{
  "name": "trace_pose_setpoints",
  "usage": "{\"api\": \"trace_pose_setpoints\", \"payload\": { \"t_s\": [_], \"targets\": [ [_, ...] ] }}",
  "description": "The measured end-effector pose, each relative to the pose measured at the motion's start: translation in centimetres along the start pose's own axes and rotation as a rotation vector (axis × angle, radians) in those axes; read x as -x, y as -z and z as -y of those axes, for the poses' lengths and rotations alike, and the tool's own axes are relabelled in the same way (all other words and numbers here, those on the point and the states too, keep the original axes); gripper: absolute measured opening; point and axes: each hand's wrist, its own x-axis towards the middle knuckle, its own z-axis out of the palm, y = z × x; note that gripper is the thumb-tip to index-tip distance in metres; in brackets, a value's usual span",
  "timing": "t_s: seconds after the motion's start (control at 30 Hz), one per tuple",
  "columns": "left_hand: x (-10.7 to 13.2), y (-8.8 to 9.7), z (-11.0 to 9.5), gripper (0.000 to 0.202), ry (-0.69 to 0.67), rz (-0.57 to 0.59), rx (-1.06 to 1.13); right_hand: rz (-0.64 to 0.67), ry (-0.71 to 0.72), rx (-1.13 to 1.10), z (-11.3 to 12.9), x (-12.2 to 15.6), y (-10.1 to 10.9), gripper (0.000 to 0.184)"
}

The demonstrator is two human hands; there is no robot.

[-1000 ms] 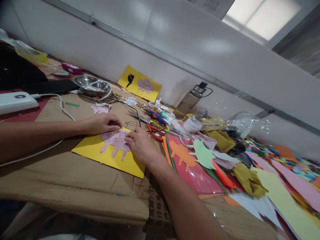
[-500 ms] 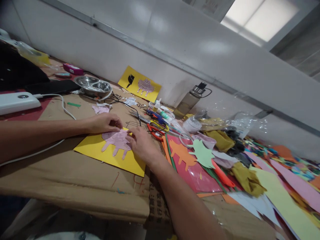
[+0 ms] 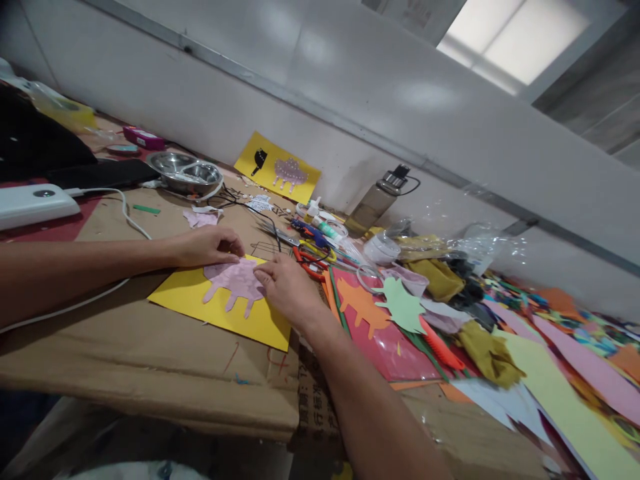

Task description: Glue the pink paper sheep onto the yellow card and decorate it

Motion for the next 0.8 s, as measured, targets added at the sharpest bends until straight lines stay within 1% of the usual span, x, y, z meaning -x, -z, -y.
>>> {"api": "trace_pose_setpoints", "payload": {
  "t_s": [0.1,0.23,0.5,0.6,0.67,0.73,0.8],
  "targets": [
    [0.00,0.01,-0.17,0.027,0.013,0.008,0.008,0.066,0.000,0.037,0.20,0.01,-0.25,0.027],
    [-0.03,-0.05,-0.32,0.029,0.087,-0.012,0.037,0.062,-0.014,0.026,0.19,-0.05,-0.35,0.029],
    [0.13,0.20,-0.02,0.031,0.157,-0.134,0.057,0.047,-0.006,0.016,-0.30,-0.25,-0.63,0.027],
    [0.40,0.26,-0.17,0.030,0.148,-0.117,0.121,0.036,-0.007,-0.031,-0.35,-0.24,-0.42,0.025],
    [0.57,0.25,-0.30,0.030,0.154,-0.104,0.146,-0.001,-0.020,-0.079,-0.37,-0.22,-0.17,0.023],
    [0.67,0.22,-0.37,0.029,0.151,-0.093,0.148,-0.049,-0.023,-0.105,-0.39,-0.22,0.01,0.025],
    [0.71,0.19,-0.36,0.029,0.115,-0.074,0.139,-0.069,-0.004,-0.089,-0.41,-0.24,0.01,0.027]
  ]
}}
